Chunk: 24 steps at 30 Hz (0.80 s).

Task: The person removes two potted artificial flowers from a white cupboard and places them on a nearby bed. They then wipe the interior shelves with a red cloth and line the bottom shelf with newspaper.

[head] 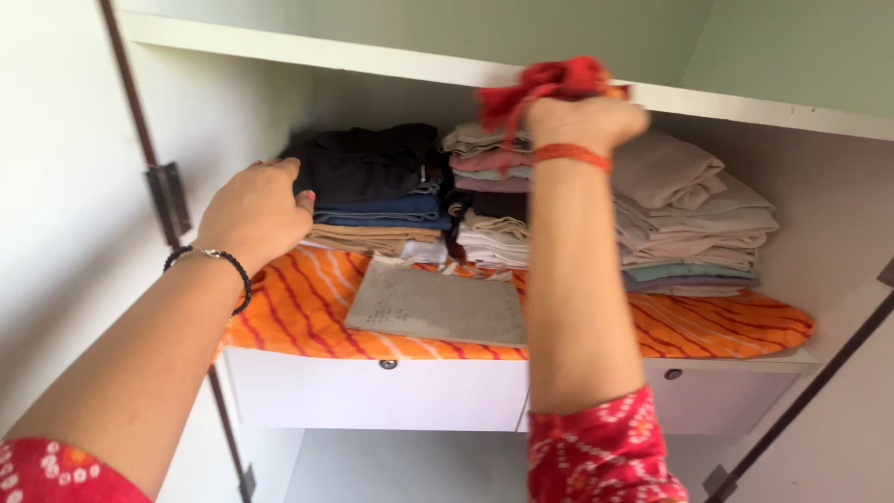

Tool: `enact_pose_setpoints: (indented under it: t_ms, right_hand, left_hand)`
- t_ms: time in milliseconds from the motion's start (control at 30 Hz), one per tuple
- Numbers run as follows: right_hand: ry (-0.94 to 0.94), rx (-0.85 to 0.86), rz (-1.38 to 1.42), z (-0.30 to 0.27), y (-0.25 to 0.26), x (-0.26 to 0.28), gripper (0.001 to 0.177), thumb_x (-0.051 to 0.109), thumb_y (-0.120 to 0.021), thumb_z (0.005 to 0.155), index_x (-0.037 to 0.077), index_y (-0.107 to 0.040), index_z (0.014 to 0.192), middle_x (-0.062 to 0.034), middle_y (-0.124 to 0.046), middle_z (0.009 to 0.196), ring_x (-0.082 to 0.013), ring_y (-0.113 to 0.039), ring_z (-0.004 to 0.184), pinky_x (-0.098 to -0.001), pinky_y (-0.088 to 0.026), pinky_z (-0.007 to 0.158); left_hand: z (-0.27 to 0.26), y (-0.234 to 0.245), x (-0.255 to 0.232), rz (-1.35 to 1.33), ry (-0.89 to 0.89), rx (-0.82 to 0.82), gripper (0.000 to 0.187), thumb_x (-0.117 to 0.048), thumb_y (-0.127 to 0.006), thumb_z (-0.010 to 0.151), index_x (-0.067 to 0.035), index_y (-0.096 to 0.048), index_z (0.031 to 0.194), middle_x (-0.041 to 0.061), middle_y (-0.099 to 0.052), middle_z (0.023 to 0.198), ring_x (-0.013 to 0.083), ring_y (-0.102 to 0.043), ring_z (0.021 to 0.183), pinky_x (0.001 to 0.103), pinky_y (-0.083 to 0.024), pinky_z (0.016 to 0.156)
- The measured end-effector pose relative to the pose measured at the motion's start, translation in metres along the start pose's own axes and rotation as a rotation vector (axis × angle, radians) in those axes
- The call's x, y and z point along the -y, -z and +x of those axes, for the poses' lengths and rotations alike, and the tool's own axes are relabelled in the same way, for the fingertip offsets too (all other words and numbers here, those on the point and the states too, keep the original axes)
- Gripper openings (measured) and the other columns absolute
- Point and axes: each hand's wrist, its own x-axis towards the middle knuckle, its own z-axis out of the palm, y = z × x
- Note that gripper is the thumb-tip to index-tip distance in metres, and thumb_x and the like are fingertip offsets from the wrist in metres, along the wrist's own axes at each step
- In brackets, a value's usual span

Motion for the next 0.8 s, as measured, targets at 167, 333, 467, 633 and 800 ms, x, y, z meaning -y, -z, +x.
enact_pose_setpoints:
  t_ms: [167, 333, 467, 633, 800]
  right_hand:
    - [-0.205, 0.028, 0.038, -0.062, -0.022, -0.125, 0.078, 0.08, -0.015, 0.09, 0.009, -0.044, 0.081, -0.0058, -0.044, 0.064, -0.0244, -0.04, 0.057, -0.0385, -0.037, 0.054]
    - [-0.212, 0.064, 0.038, -0.06, -0.037, -0.124, 0.085, 0.094, -0.018, 0.084, 0.012, -0.038, 0.077, -0.002, -0.034, 0.054, -0.0222, -0.029, 0.05, -0.0404, -0.035, 0.049]
    - [-0.073, -0.049, -0.104, -0.027, -0.018, -0.037, 0.073, 0.075, -0.022, 0.09, 0.008, -0.049, 0.087, -0.0093, -0.054, 0.074, -0.0286, -0.046, 0.066, -0.0436, -0.038, 0.058]
    - [0.16, -0.128, -0.005, 0.03, 0.029, 0.082, 0.062, 0.068, -0.031, 0.094, 0.01, -0.052, 0.097, -0.0089, -0.059, 0.095, -0.0258, -0.051, 0.088, -0.0509, -0.046, 0.088]
    - [0.29, -0.025, 0.058, 0.068, 0.066, 0.188, 0.073, 0.071, -0.027, 0.091, 0.014, -0.058, 0.126, -0.0145, -0.06, 0.125, -0.0355, -0.057, 0.116, -0.0679, -0.045, 0.107]
  left_hand:
    - [-0.022, 0.032, 0.013, -0.001, -0.007, -0.01, 0.038, -0.023, -0.062, 0.095, 0.002, -0.064, 0.122, 0.024, -0.067, 0.123, 0.0425, -0.063, 0.113, 0.051, -0.05, 0.096]
    - [-0.026, 0.029, 0.026, -0.018, -0.03, -0.028, 0.042, -0.022, -0.061, 0.093, 0.001, -0.063, 0.129, 0.023, -0.066, 0.127, 0.0421, -0.062, 0.115, 0.05, -0.049, 0.098]
    - [-0.011, 0.009, 0.02, -0.033, -0.033, 0.002, 0.049, -0.024, -0.062, 0.094, 0.0, -0.059, 0.137, 0.022, -0.063, 0.134, 0.0406, -0.06, 0.121, 0.048, -0.048, 0.102]
    - [0.019, -0.021, -0.009, -0.063, -0.03, 0.049, 0.051, -0.025, -0.061, 0.093, -0.005, -0.056, 0.14, 0.016, -0.058, 0.14, 0.0356, -0.054, 0.128, 0.047, -0.046, 0.102]
    - [0.058, -0.054, -0.035, -0.07, -0.025, 0.063, 0.054, -0.026, -0.061, 0.095, -0.007, -0.055, 0.145, 0.017, -0.058, 0.143, 0.035, -0.054, 0.131, 0.046, -0.045, 0.108]
